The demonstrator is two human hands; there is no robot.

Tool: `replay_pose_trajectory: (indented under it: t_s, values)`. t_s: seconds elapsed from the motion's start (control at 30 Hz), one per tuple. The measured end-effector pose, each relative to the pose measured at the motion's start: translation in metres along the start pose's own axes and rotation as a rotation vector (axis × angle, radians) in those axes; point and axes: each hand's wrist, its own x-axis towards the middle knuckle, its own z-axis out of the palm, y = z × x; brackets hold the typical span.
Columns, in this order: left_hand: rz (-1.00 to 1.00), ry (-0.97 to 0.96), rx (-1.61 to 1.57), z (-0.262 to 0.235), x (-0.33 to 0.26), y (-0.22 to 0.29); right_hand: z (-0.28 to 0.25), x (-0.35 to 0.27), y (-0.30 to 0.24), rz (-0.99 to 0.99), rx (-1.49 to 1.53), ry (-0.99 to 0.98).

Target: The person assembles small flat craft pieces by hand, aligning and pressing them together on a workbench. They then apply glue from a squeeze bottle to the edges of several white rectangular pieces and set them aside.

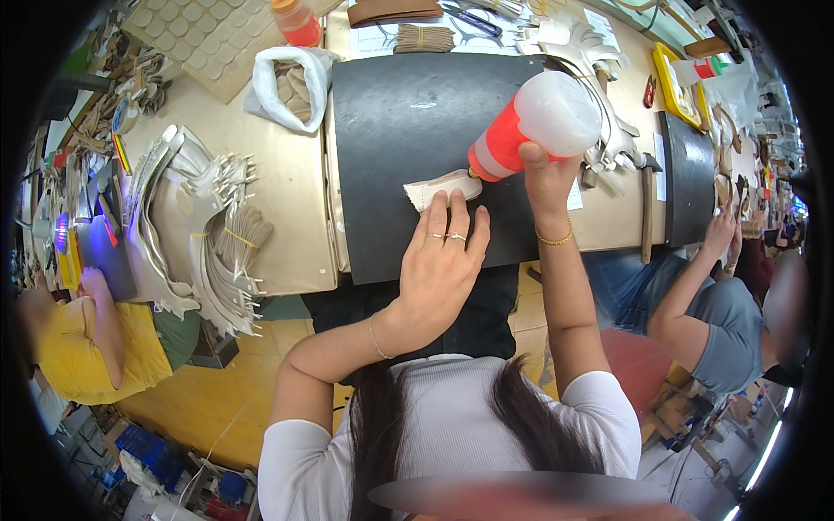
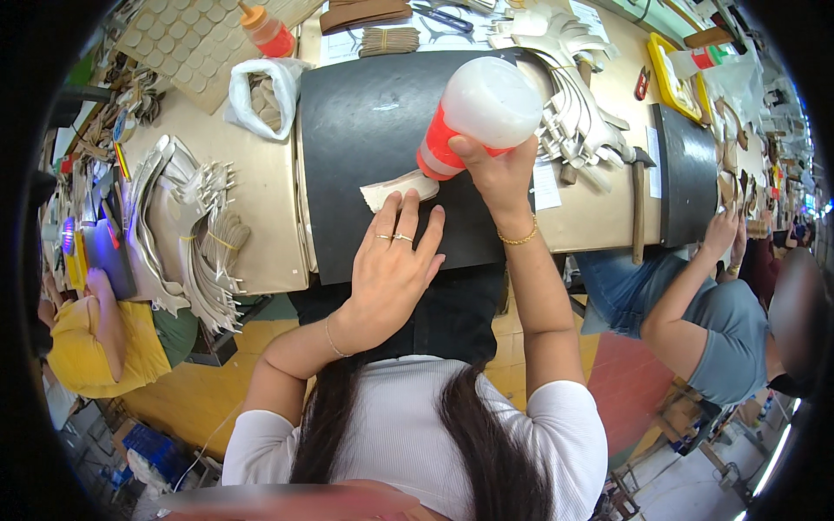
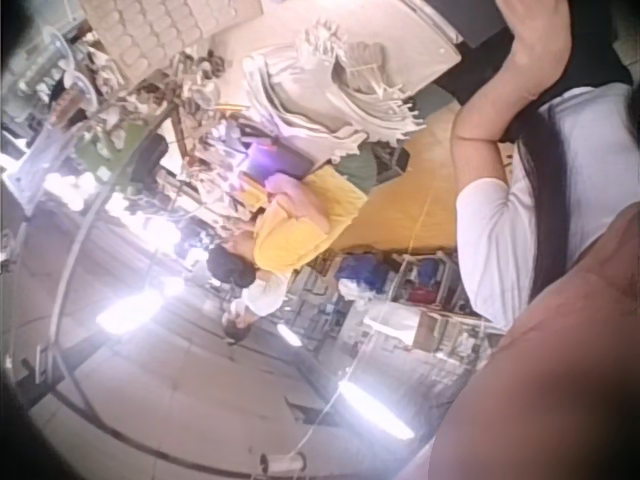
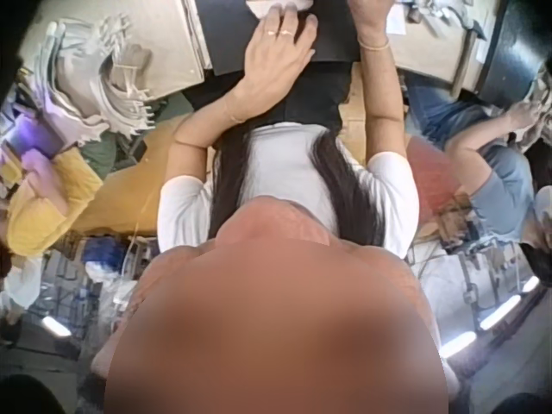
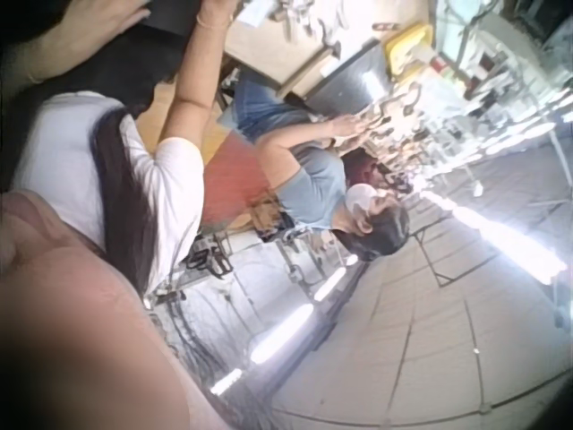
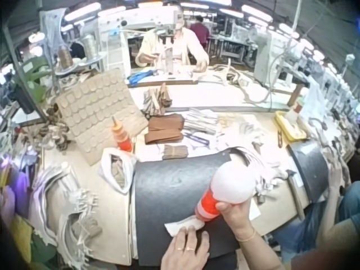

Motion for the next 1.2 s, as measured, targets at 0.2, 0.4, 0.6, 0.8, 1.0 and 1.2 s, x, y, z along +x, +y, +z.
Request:
replay_pose_trajectory:
  t_s: [0.2, 0.4, 0.6, 0.8, 1.0, 1.2]
  values:
    - [0.015, 0.009, 0.061, 0.005, -0.003, 0.001, 0.006, 0.001, 0.0, -0.011, -0.024, -0.047]
    - [0.009, 0.044, 0.025, 0.01, -0.004, 0.002, 0.028, 0.001, -0.007, -0.002, 0.024, -0.113]
    - [0.0, 0.067, 0.032, 0.012, -0.003, 0.003, 0.026, 0.014, -0.016, -0.086, -0.255, -0.305]
    - [-0.011, 0.053, 0.057, 0.01, -0.002, 0.004, 0.003, 0.026, -0.024, -0.083, -0.477, -0.363]
    - [-0.007, 0.051, 0.072, 0.012, -0.004, 0.006, 0.012, 0.011, -0.013, -0.041, -0.037, -0.069]
    - [-0.009, 0.021, 0.063, 0.009, -0.003, 0.006, -0.001, 0.012, -0.012, -0.047, -0.276, -0.143]
